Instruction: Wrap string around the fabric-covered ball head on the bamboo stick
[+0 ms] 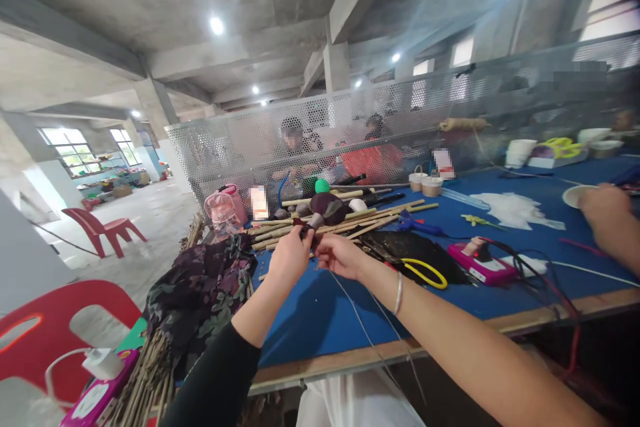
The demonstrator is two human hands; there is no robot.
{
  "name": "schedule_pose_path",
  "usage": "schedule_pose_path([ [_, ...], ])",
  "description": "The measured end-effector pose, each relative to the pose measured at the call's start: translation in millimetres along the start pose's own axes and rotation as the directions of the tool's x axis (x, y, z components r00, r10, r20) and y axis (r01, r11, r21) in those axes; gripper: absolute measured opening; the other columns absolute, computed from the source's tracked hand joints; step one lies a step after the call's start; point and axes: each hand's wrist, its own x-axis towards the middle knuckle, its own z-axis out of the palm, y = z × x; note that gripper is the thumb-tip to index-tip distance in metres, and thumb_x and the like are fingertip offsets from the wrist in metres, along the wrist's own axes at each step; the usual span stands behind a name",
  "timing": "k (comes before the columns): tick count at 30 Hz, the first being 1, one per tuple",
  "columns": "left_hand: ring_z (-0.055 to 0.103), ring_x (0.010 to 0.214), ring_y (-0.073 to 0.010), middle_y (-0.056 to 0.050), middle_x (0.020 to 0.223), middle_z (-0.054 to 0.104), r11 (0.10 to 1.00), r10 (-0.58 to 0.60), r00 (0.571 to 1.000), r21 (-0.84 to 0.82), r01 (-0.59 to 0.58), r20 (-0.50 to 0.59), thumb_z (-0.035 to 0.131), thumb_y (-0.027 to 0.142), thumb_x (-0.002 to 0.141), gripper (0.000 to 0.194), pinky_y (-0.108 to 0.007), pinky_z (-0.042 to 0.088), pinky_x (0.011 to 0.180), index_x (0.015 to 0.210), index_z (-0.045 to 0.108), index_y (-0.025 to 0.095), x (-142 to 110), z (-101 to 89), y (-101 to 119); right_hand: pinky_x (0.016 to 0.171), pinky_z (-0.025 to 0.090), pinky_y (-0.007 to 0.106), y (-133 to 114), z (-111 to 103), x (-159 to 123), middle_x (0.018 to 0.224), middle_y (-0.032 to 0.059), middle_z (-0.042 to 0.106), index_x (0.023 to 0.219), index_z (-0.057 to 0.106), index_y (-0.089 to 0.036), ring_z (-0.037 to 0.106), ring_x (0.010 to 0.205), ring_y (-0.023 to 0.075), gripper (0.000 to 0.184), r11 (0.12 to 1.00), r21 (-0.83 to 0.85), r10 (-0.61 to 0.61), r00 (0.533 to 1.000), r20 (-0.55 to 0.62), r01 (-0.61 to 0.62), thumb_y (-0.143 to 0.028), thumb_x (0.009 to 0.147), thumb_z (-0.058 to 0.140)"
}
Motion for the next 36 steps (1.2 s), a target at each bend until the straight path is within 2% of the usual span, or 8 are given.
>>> schedule_pose_path([
  [4, 0.056, 0.092, -0.0274, -0.014, 0.088, 0.063, 0.998, -0.002, 0.999, -0.061, 0.000, -0.034, 0.052, 0.041, 0.078, 0.026, -0.030, 0.037, 0.078, 0.084, 0.059, 0.017, 5.7, -3.5, -14.4, 0.033, 0.005, 0.018, -8.3, -0.1, 5.3, 0.039, -0.0104, 0.025, 0.064, 0.048, -0.015, 0.011, 0.033, 0.0030, 0.014, 0.997, -0.076, -0.034, 0.990, -0.134, 0.024, -0.028, 0.070, 0.050],
  [10, 0.047, 0.046, -0.0143, 0.000, 0.055, 0.050, 0.903, -0.184, 0.980, -0.382, 0.198, 0.074, 0.048, 0.054, 0.076, 0.035, -0.024, 0.034, 0.047, 0.082, 0.054, 0.019, -9.4, 2.2, -20.7, 0.035, 0.007, 0.022, -12.3, -3.0, 14.1, 0.035, -0.0106, 0.023, 0.052, 0.036, -0.019, 0.014, 0.033, 0.0039, 0.037, 0.930, -0.260, -0.267, 0.964, 0.000, 0.258, -0.042, 0.068, 0.061],
  [19, 0.012, 0.032, -0.0011, 0.010, 0.044, 0.026, 0.423, -0.268, 0.763, -0.639, 0.642, 0.589, 0.043, 0.071, 0.067, 0.053, -0.015, 0.008, 0.033, 0.061, 0.035, 0.019, -3.8, 16.9, -12.1, 0.039, 0.016, 0.023, -4.2, -29.6, 38.3, 0.037, -0.0083, 0.032, 0.050, 0.041, -0.017, 0.024, 0.035, 0.0048, 0.036, 0.818, -0.428, -0.393, 0.917, 0.074, 0.385, -0.042, 0.068, 0.060],
  [23, 0.006, 0.032, -0.0005, 0.010, 0.041, 0.015, 0.343, -0.161, 0.580, -0.506, 0.792, 0.798, 0.032, 0.076, 0.067, 0.060, -0.016, 0.002, 0.032, 0.050, 0.023, 0.020, 5.9, 30.1, -20.5, 0.037, 0.014, 0.022, 3.2, -46.3, 42.2, 0.038, -0.0091, 0.030, 0.053, 0.038, -0.018, 0.022, 0.034, 0.0040, 0.039, 0.871, -0.349, -0.354, 0.934, 0.041, 0.345, -0.044, 0.067, 0.062],
  [26, 0.004, 0.032, -0.0004, 0.010, 0.042, 0.009, 0.307, -0.063, 0.507, -0.467, 0.829, 0.860, 0.046, 0.061, 0.073, 0.055, -0.015, 0.002, 0.031, 0.049, 0.020, 0.019, 5.1, 34.7, -33.6, 0.035, 0.012, 0.020, 7.5, -49.6, 39.4, 0.042, -0.0105, 0.031, 0.067, 0.045, -0.018, 0.020, 0.033, 0.0032, 0.032, 0.927, -0.248, -0.275, 0.959, 0.061, 0.282, -0.042, 0.064, 0.067],
  [30, 0.002, 0.033, -0.0006, 0.011, 0.045, 0.013, 0.206, 0.119, 0.481, -0.495, 0.844, 0.869, 0.062, 0.028, 0.067, 0.026, -0.012, 0.004, 0.030, 0.062, 0.039, 0.018, -4.8, 33.7, -51.7, 0.034, 0.013, 0.019, 10.4, -43.2, 34.5, 0.051, -0.0087, 0.042, 0.088, 0.053, -0.018, 0.023, 0.034, 0.0021, 0.037, 0.973, -0.153, -0.142, 0.971, 0.195, 0.173, -0.040, 0.062, 0.069],
  [33, 0.014, 0.031, -0.0007, 0.010, 0.046, 0.025, 0.159, 0.191, 0.471, -0.501, 0.851, 0.861, 0.067, 0.035, 0.061, 0.029, -0.012, 0.014, 0.030, 0.075, 0.049, 0.018, -9.0, 30.0, -56.4, 0.037, 0.021, 0.019, 11.8, -39.8, 31.5, 0.060, -0.0038, 0.051, 0.083, 0.056, -0.016, 0.036, 0.039, 0.0039, 0.038, 0.985, -0.100, -0.118, 0.972, 0.204, 0.140, -0.039, 0.058, 0.072],
  [36, 0.048, 0.047, -0.0097, 0.000, 0.066, 0.051, 0.210, 0.100, 0.605, -0.611, 0.763, 0.790, 0.056, 0.064, 0.063, 0.054, -0.022, 0.040, 0.042, 0.091, 0.053, 0.019, -4.5, 24.0, -50.9, 0.038, 0.023, 0.019, 12.6, -41.3, 29.2, 0.059, -0.0027, 0.053, 0.080, 0.057, -0.015, 0.037, 0.040, 0.0042, 0.034, 0.978, -0.147, -0.125, 0.977, 0.174, 0.151, -0.037, 0.059, 0.072],
])
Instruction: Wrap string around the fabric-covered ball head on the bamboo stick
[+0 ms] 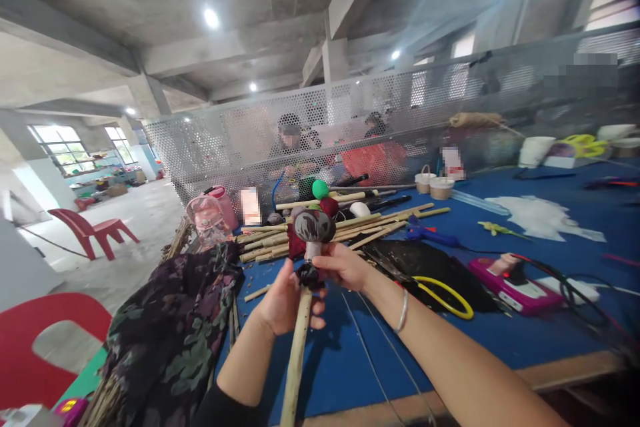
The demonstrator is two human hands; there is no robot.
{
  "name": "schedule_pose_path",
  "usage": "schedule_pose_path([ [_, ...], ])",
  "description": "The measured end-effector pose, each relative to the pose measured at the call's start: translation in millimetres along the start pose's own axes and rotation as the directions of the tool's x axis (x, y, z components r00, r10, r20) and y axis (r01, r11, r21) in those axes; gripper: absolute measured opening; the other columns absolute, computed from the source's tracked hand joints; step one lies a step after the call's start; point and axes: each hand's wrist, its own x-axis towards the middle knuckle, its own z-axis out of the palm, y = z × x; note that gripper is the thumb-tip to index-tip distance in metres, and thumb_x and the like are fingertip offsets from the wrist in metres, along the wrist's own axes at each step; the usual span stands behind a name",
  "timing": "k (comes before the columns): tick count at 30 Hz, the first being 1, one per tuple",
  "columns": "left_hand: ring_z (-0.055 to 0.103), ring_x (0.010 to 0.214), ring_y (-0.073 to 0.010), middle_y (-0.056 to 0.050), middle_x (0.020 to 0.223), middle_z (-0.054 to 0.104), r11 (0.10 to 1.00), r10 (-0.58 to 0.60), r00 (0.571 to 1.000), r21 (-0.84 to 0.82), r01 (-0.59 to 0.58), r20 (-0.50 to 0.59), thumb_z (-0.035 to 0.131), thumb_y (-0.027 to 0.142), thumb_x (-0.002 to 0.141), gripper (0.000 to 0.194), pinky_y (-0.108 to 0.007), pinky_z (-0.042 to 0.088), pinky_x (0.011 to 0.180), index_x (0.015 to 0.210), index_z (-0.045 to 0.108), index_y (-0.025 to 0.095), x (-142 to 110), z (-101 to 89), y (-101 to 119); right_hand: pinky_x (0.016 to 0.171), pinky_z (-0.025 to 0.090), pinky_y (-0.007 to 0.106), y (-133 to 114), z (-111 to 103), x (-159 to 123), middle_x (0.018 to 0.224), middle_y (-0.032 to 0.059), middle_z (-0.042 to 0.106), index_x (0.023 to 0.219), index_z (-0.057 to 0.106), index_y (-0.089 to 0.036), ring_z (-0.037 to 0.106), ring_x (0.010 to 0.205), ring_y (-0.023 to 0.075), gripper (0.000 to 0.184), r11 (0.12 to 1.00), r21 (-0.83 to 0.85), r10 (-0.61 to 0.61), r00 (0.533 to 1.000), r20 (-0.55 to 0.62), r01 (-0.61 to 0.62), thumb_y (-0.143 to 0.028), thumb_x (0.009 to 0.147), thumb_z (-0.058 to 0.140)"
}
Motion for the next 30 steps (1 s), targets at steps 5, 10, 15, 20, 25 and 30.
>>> schedule_pose_path([
  [5, 0.057, 0.061, -0.0155, -0.005, 0.079, 0.059, 0.911, 0.227, 0.909, 0.406, -0.071, -0.350, 0.051, 0.064, 0.068, 0.055, -0.026, 0.044, 0.052, 0.102, 0.051, 0.021, 8.0, 14.9, 1.7, 0.035, 0.016, 0.020, 0.6, 2.3, -1.3, 0.054, -0.0031, 0.051, 0.079, 0.057, -0.014, 0.031, 0.036, 0.0043, 0.031, 0.993, -0.109, 0.045, 0.997, -0.055, -0.051, -0.039, 0.063, 0.068],
  [10, 0.039, 0.037, -0.0074, 0.004, 0.053, 0.048, 0.787, 0.412, 0.776, 0.615, -0.040, -0.477, 0.059, 0.053, 0.069, 0.039, -0.019, 0.029, 0.037, 0.084, 0.052, 0.017, 17.7, 12.9, -25.9, 0.040, 0.024, 0.021, 1.3, 7.5, 0.3, 0.052, -0.0031, 0.048, 0.070, 0.053, -0.015, 0.036, 0.043, 0.0074, 0.033, 0.983, -0.185, -0.015, 0.996, -0.085, -0.001, -0.044, 0.064, 0.065],
  [15, 0.038, 0.038, -0.0076, 0.005, 0.049, 0.044, 0.791, 0.493, 0.709, 0.600, -0.122, -0.505, 0.059, 0.047, 0.071, 0.030, -0.019, 0.024, 0.038, 0.075, 0.049, 0.018, 16.8, -4.7, -31.9, 0.047, 0.026, 0.022, 5.7, 8.2, 1.5, 0.053, -0.0036, 0.042, 0.060, 0.049, -0.015, 0.035, 0.050, 0.0078, 0.036, 0.842, -0.528, -0.228, 0.961, -0.157, 0.114, -0.048, 0.073, 0.055],
  [20, 0.034, 0.035, -0.0059, 0.007, 0.047, 0.040, 0.809, 0.451, 0.723, 0.582, -0.084, -0.523, 0.058, 0.047, 0.072, 0.031, -0.018, 0.022, 0.036, 0.071, 0.044, 0.019, 15.8, -3.6, -32.5, 0.045, 0.023, 0.023, 13.9, 16.7, 1.9, 0.047, -0.0055, 0.030, 0.050, 0.035, -0.018, 0.028, 0.047, 0.0077, 0.041, 0.849, -0.525, -0.250, 0.921, -0.299, 0.060, -0.045, 0.072, 0.056],
  [25, 0.031, 0.033, -0.0047, 0.008, 0.049, 0.036, 0.839, 0.403, 0.761, 0.536, -0.087, -0.508, 0.055, 0.051, 0.072, 0.035, -0.017, 0.018, 0.033, 0.071, 0.039, 0.020, 14.2, 4.8, -28.1, 0.043, 0.021, 0.024, 17.9, 25.0, 3.0, 0.044, -0.0061, 0.032, 0.050, 0.033, -0.019, 0.028, 0.044, 0.0075, 0.035, 0.916, -0.402, -0.181, 0.894, -0.409, 0.002, -0.035, 0.067, 0.059],
  [30, 0.027, 0.034, -0.0032, 0.009, 0.050, 0.033, 0.894, 0.384, 0.821, 0.392, -0.217, -0.422, 0.055, 0.053, 0.070, 0.038, -0.015, 0.017, 0.033, 0.071, 0.034, 0.021, 7.1, 9.3, -20.6, 0.040, 0.018, 0.023, 16.6, 27.5, 5.9, 0.043, -0.0077, 0.029, 0.050, 0.031, -0.019, 0.026, 0.040, 0.0058, 0.037, 0.962, -0.262, -0.179, 0.903, -0.391, 0.078, -0.034, 0.066, 0.061],
])
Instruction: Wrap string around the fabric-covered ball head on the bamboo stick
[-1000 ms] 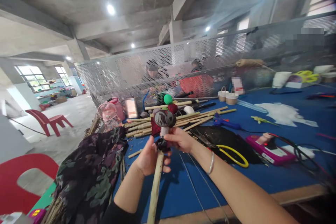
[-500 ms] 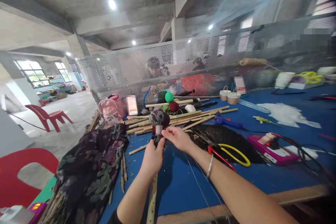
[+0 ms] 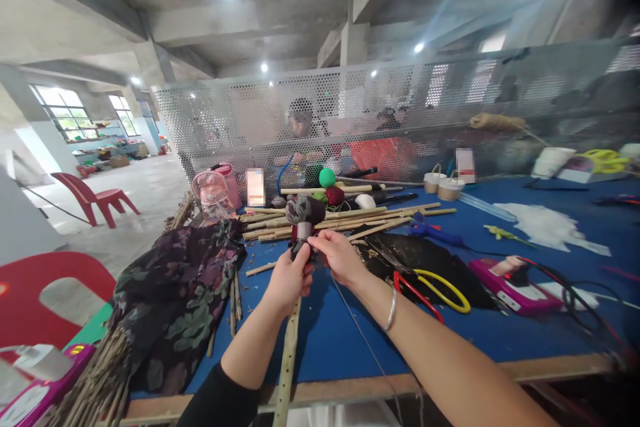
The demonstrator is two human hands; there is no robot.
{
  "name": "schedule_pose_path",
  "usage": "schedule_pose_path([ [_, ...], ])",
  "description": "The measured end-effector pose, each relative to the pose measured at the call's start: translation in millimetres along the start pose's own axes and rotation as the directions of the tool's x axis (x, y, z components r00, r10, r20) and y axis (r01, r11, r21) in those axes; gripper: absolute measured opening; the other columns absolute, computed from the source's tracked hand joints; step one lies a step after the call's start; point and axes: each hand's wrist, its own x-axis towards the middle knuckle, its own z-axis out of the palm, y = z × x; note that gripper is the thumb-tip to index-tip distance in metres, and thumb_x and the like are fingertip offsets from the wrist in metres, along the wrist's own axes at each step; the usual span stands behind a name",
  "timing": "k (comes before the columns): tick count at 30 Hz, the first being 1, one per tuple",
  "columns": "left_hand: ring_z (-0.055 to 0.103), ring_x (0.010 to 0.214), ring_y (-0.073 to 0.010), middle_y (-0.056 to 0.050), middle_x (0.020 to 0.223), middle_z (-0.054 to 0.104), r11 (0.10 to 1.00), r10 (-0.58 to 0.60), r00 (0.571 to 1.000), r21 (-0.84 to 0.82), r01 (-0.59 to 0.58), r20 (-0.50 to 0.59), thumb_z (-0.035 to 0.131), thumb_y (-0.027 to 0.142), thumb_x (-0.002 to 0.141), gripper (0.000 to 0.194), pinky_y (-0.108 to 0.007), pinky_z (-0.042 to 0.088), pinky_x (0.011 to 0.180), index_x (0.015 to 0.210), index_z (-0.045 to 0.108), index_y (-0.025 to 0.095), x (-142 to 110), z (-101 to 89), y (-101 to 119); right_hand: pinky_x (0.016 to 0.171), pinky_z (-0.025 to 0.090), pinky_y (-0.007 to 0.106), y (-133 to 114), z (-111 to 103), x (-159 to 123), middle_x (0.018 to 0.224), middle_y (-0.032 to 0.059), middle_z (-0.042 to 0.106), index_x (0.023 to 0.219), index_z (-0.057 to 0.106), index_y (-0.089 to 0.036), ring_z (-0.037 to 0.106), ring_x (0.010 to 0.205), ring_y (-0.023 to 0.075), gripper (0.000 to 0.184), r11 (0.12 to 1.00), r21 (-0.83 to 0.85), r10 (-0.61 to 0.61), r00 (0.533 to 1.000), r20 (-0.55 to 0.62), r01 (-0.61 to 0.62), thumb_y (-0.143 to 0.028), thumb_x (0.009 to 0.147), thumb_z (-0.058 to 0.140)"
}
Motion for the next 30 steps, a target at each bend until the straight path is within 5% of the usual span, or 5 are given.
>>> schedule_pose_path([
  [12, 0.014, 0.033, -0.0009, 0.010, 0.044, 0.022, 0.955, -0.090, 0.957, -0.249, 0.161, 0.275, 0.056, 0.019, 0.055, 0.028, -0.014, 0.008, 0.031, 0.056, 0.027, 0.019, -9.4, -5.0, 6.4, 0.034, 0.007, 0.019, 5.0, -7.3, 3.6, 0.038, -0.0106, 0.033, 0.057, 0.035, -0.018, 0.016, 0.031, 0.0014, 0.040, 0.921, 0.318, 0.113, 0.935, 0.335, -0.225, -0.037, 0.061, 0.070],
  [18, 0.002, 0.033, -0.0027, 0.011, 0.046, 0.010, 0.775, -0.231, 0.677, -0.289, 0.563, 0.699, 0.055, 0.014, 0.060, 0.022, -0.013, 0.000, 0.029, 0.064, 0.034, 0.020, -4.4, -14.3, -0.4, 0.032, 0.009, 0.017, 8.2, -14.3, -0.1, 0.043, -0.0083, 0.043, 0.080, 0.055, -0.014, 0.022, 0.030, 0.0006, 0.033, 0.891, 0.290, 0.166, 0.846, 0.507, -0.349, -0.036, 0.061, 0.072],
  [20, 0.004, 0.032, -0.0021, 0.011, 0.045, 0.010, 0.762, -0.250, 0.657, -0.274, 0.587, 0.711, 0.055, 0.012, 0.060, 0.025, -0.012, 0.003, 0.028, 0.061, 0.031, 0.019, -0.7, -13.9, -3.8, 0.033, 0.015, 0.016, 11.0, -15.7, 0.5, 0.048, -0.0060, 0.048, 0.085, 0.058, -0.013, 0.029, 0.032, 0.0013, 0.037, 0.878, 0.281, 0.197, 0.828, 0.525, -0.387, -0.037, 0.061, 0.071],
  [26, 0.051, 0.049, -0.0087, -0.001, 0.074, 0.055, 0.984, -0.161, 0.979, -0.060, 0.170, 0.128, 0.059, 0.041, 0.071, 0.034, -0.020, 0.039, 0.042, 0.092, 0.048, 0.017, 5.2, -4.2, -7.7, 0.033, 0.013, 0.019, 13.5, -21.7, 11.6, 0.043, -0.0060, 0.044, 0.065, 0.054, -0.013, 0.031, 0.033, 0.0025, 0.032, 0.947, 0.184, 0.193, 0.925, 0.326, -0.263, -0.039, 0.060, 0.072],
  [30, 0.058, 0.085, -0.0181, -0.012, 0.110, 0.055, 0.861, 0.404, 0.904, 0.392, -0.324, -0.139, 0.060, 0.044, 0.071, 0.055, -0.029, 0.044, 0.072, 0.117, 0.043, 0.018, 1.1, -1.8, -6.6, 0.034, 0.009, 0.021, 11.2, -20.4, 13.6, 0.037, -0.0098, 0.032, 0.062, 0.052, -0.015, 0.020, 0.031, 0.0027, 0.033, 0.967, 0.077, 0.227, 0.957, 0.180, -0.244, -0.042, 0.060, 0.069],
])
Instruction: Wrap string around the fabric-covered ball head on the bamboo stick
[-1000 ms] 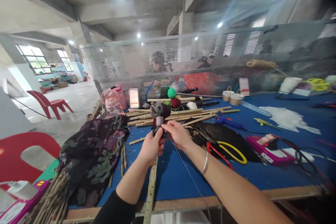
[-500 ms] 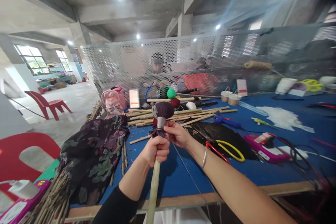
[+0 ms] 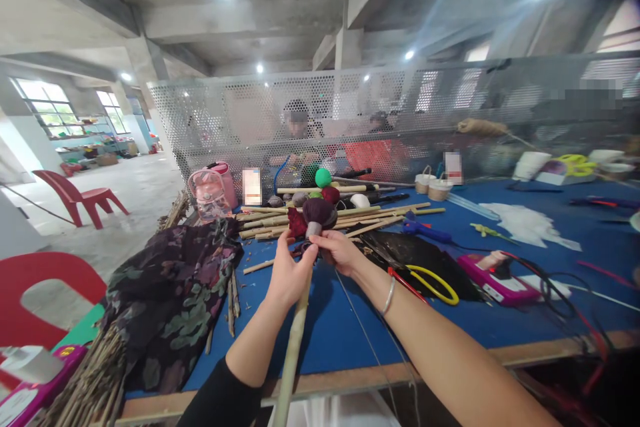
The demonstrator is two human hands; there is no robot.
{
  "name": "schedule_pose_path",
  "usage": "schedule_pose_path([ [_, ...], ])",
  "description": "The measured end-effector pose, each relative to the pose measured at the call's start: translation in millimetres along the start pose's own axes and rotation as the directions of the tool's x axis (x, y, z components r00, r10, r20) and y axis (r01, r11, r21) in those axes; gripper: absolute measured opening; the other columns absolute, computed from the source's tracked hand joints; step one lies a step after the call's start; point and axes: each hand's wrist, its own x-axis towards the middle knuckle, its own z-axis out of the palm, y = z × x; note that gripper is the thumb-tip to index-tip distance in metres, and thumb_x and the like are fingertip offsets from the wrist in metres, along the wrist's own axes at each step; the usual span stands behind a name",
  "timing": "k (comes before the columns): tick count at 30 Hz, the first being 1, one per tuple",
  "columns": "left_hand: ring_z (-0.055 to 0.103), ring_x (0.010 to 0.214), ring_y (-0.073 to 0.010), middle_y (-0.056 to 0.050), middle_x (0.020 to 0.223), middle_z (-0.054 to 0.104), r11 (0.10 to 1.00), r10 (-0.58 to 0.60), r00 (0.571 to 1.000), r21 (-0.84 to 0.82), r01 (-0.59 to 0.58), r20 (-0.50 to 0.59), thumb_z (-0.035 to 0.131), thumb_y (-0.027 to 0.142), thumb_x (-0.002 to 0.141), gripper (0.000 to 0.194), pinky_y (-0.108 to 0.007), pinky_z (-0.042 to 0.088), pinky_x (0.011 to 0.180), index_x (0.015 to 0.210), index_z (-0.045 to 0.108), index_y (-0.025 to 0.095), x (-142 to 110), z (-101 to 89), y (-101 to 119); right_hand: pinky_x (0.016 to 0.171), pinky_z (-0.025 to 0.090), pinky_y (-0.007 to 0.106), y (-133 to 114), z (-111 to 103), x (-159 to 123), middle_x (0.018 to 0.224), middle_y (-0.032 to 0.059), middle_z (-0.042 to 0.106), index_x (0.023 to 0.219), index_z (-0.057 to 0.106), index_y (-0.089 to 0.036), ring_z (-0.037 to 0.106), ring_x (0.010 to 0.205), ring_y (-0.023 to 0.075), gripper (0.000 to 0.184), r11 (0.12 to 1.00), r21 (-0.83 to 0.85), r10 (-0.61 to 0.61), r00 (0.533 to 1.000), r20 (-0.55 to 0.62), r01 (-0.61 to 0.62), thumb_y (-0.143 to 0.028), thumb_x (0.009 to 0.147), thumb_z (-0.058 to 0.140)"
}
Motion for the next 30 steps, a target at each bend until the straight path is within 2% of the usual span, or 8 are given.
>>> schedule_pose_path([
  [2, 0.057, 0.090, -0.0214, -0.013, 0.105, 0.059, 0.965, 0.128, 0.992, 0.231, -0.127, 0.014, 0.058, 0.043, 0.073, 0.047, -0.031, 0.042, 0.077, 0.112, 0.050, 0.017, -1.4, -0.2, -0.8, 0.036, 0.014, 0.022, 0.2, 4.7, -1.1, 0.039, -0.0080, 0.037, 0.063, 0.054, -0.014, 0.025, 0.032, 0.0036, 0.032, 0.999, -0.049, -0.001, 0.999, -0.038, -0.001, -0.042, 0.060, 0.069],
  [5, 0.061, 0.073, -0.0216, -0.011, 0.081, 0.064, 0.913, 0.058, 0.996, 0.399, -0.081, 0.070, 0.054, 0.040, 0.076, 0.030, -0.031, 0.044, 0.066, 0.092, 0.057, 0.015, -0.6, 0.8, -5.6, 0.042, 0.022, 0.023, 2.3, 10.9, -2.4, 0.040, -0.0060, 0.041, 0.061, 0.056, -0.013, 0.033, 0.036, 0.0059, 0.033, 0.994, -0.111, -0.021, 0.997, -0.076, 0.013, -0.043, 0.060, 0.068],
  [8, 0.054, 0.045, -0.0148, -0.004, 0.061, 0.057, 0.947, -0.165, 0.976, 0.299, 0.116, 0.142, 0.046, 0.037, 0.081, 0.021, -0.026, 0.041, 0.045, 0.079, 0.051, 0.016, 3.0, 1.2, -10.1, 0.046, 0.026, 0.023, 4.6, 10.6, -2.4, 0.042, -0.0048, 0.042, 0.060, 0.057, -0.013, 0.038, 0.041, 0.0077, 0.034, 0.977, -0.205, -0.070, 0.996, -0.048, 0.059, -0.046, 0.063, 0.065],
  [11, 0.043, 0.036, -0.0095, 0.001, 0.054, 0.048, 0.956, -0.271, 0.952, 0.155, 0.249, 0.143, 0.042, 0.033, 0.083, 0.019, -0.021, 0.034, 0.036, 0.073, 0.045, 0.018, 7.1, -1.3, -9.8, 0.048, 0.027, 0.023, 2.3, 4.3, -2.4, 0.047, -0.0044, 0.045, 0.062, 0.058, -0.013, 0.038, 0.045, 0.0071, 0.034, 0.943, -0.303, -0.142, 0.990, 0.015, 0.139, -0.046, 0.066, 0.062],
  [15, 0.036, 0.036, -0.0070, 0.005, 0.051, 0.041, 0.948, -0.318, 0.940, 0.051, 0.314, 0.122, 0.043, 0.034, 0.083, 0.021, -0.018, 0.026, 0.033, 0.070, 0.041, 0.019, 9.3, -4.7, -5.3, 0.043, 0.021, 0.021, -8.6, -5.6, -4.7, 0.046, -0.0064, 0.041, 0.063, 0.059, -0.012, 0.030, 0.041, 0.0047, 0.028, 0.934, -0.312, -0.161, 0.985, 0.065, 0.173, -0.040, 0.066, 0.063],
  [19, 0.034, 0.036, -0.0060, 0.006, 0.050, 0.040, 0.942, -0.327, 0.933, -0.020, 0.334, 0.152, 0.051, 0.039, 0.079, 0.025, -0.017, 0.024, 0.034, 0.068, 0.041, 0.019, 7.0, -3.9, -1.3, 0.036, 0.007, 0.020, -15.1, -9.4, -7.8, 0.039, -0.0112, 0.023, 0.067, 0.056, -0.014, 0.012, 0.035, 0.0031, 0.026, 0.998, -0.041, -0.044, 0.992, 0.118, 0.049, -0.039, 0.065, 0.065],
  [24, 0.033, 0.037, -0.0051, 0.006, 0.052, 0.040, 0.929, -0.315, 0.937, -0.153, 0.337, 0.152, 0.052, 0.043, 0.077, 0.028, -0.017, 0.024, 0.034, 0.069, 0.041, 0.019, 6.4, -6.4, 2.4, 0.032, 0.008, 0.019, -9.0, -6.6, -5.9, 0.037, -0.0111, 0.024, 0.066, 0.055, -0.015, 0.013, 0.033, 0.0029, 0.027, 1.000, 0.021, -0.016, 0.994, 0.113, 0.014, -0.039, 0.064, 0.067],
  [30, 0.032, 0.038, -0.0037, 0.006, 0.054, 0.042, 0.875, -0.288, 0.928, -0.330, 0.355, 0.237, 0.057, 0.048, 0.072, 0.035, -0.014, 0.022, 0.033, 0.072, 0.040, 0.018, 5.9, -8.4, 6.2, 0.031, 0.009, 0.018, -5.6, -6.0, 0.3, 0.036, -0.0109, 0.025, 0.065, 0.053, -0.015, 0.015, 0.032, 0.0027, 0.028, 0.999, 0.026, -0.028, 0.992, 0.119, 0.026, -0.039, 0.064, 0.068],
])
